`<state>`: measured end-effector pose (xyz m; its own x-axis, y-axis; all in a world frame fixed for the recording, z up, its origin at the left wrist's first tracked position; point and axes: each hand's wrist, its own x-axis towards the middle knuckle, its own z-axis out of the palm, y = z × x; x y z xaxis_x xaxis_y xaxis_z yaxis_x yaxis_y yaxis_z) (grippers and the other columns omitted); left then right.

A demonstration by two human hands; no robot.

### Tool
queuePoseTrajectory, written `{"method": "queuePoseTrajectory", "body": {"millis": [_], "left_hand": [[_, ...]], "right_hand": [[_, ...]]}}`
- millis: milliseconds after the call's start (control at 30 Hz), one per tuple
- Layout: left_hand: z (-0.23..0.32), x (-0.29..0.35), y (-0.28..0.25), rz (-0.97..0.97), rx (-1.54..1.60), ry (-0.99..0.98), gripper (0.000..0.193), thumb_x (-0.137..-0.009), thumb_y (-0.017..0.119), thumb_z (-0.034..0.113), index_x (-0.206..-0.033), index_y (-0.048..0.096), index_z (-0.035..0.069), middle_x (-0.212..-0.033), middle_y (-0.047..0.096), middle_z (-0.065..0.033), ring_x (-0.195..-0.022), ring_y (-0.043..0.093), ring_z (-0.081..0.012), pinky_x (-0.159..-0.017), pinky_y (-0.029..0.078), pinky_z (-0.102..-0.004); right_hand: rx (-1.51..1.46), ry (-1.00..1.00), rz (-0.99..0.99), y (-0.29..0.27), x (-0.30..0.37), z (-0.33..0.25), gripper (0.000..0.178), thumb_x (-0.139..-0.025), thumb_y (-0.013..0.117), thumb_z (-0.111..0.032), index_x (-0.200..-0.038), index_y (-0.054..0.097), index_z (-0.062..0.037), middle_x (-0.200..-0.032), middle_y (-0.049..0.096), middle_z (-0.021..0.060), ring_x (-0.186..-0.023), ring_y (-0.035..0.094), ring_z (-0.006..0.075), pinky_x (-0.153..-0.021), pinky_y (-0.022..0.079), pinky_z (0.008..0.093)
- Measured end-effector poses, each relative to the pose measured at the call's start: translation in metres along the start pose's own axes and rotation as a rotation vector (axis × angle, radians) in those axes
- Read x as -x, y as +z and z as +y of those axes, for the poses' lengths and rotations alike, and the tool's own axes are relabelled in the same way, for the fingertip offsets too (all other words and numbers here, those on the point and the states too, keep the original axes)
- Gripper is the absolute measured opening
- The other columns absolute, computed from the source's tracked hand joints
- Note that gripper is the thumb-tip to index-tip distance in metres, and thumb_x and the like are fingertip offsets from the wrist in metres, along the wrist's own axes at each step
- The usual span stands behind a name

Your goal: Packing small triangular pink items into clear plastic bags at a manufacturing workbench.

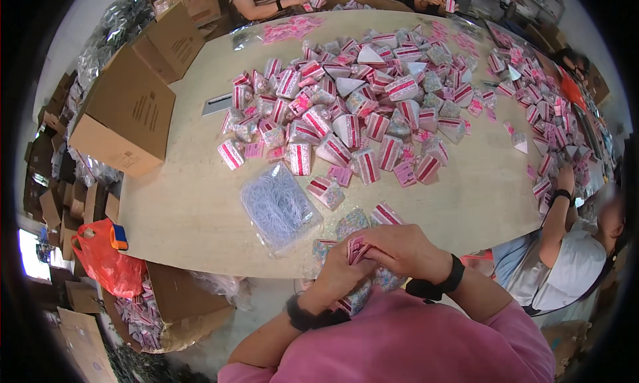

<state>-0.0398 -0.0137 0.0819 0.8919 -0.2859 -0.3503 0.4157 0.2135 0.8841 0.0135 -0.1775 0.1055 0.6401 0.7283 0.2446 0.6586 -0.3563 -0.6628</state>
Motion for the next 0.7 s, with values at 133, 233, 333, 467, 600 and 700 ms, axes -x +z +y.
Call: {"method": "queuePoseTrajectory", "body": {"millis": [133,233,333,467,600,700], "left_hand": [[-0.001,0.000,-0.002,-0.023,0.017,-0.008,0.042,-0.077,0.060,-0.004,-0.118,0.052,0.002,-0.099,0.059,-0.0008,-0.087,0.055,-0.0069,-0.072,0.047,-0.0222],[-0.005,-0.001,-0.003,-0.051,-0.012,0.023,0.041,-0.077,0.060,-0.004,-0.117,0.053,0.003,-0.096,0.059,0.0005,-0.083,0.054,-0.0061,-0.068,0.046,-0.0213],[-0.008,-0.002,-0.003,-0.044,-0.067,0.058,0.041,-0.077,0.060,-0.005,-0.117,0.053,0.004,-0.092,0.058,0.0016,-0.075,0.053,-0.0051,-0.061,0.043,-0.0196],[0.002,-0.001,0.001,-0.001,0.062,-0.044,0.043,-0.076,0.061,-0.006,-0.117,0.054,0.005,-0.085,0.058,0.0024,-0.064,0.050,-0.0035,-0.052,0.038,-0.0182],[0.004,0.001,0.002,0.003,0.082,-0.037,0.043,-0.076,0.061,-0.006,-0.117,0.054,0.006,-0.083,0.058,0.0021,-0.061,0.048,-0.0028,-0.050,0.036,-0.0178],[-0.002,-0.002,-0.001,-0.031,0.063,-0.105,0.042,-0.076,0.060,-0.005,-0.117,0.054,0.005,-0.089,0.059,0.0004,-0.071,0.053,-0.0049,-0.058,0.043,-0.0195]], "right_hand": [[0.118,-0.092,0.062,0.001,0.002,-0.004,0.027,-0.080,0.062,-0.016,-0.106,0.057,-0.0088,-0.088,0.062,0.0075,-0.076,0.061,0.0260,-0.062,0.049,0.0345],[0.162,-0.132,0.035,0.000,0.003,-0.003,0.032,-0.080,0.060,-0.014,-0.111,0.052,-0.0071,-0.095,0.063,0.0087,-0.082,0.063,0.0260,-0.063,0.051,0.0346],[0.130,-0.103,-0.020,-0.002,0.002,-0.005,0.032,-0.079,0.059,-0.013,-0.109,0.053,-0.0052,-0.095,0.063,0.0090,-0.081,0.063,0.0258,-0.063,0.051,0.0344],[0.207,-0.187,0.164,0.001,0.000,-0.007,0.028,-0.077,0.064,-0.011,-0.104,0.057,-0.0072,-0.081,0.061,0.0070,-0.063,0.058,0.0247,-0.054,0.046,0.0337],[0.157,-0.175,0.173,0.000,0.003,-0.006,0.025,-0.078,0.063,-0.012,-0.102,0.058,-0.0078,-0.079,0.061,0.0070,-0.063,0.058,0.0248,-0.054,0.046,0.0338],[0.066,-0.121,0.155,0.002,0.001,-0.004,0.023,-0.079,0.063,-0.014,-0.101,0.059,-0.0080,-0.079,0.061,0.0075,-0.066,0.059,0.0259,-0.056,0.046,0.0347]]}}
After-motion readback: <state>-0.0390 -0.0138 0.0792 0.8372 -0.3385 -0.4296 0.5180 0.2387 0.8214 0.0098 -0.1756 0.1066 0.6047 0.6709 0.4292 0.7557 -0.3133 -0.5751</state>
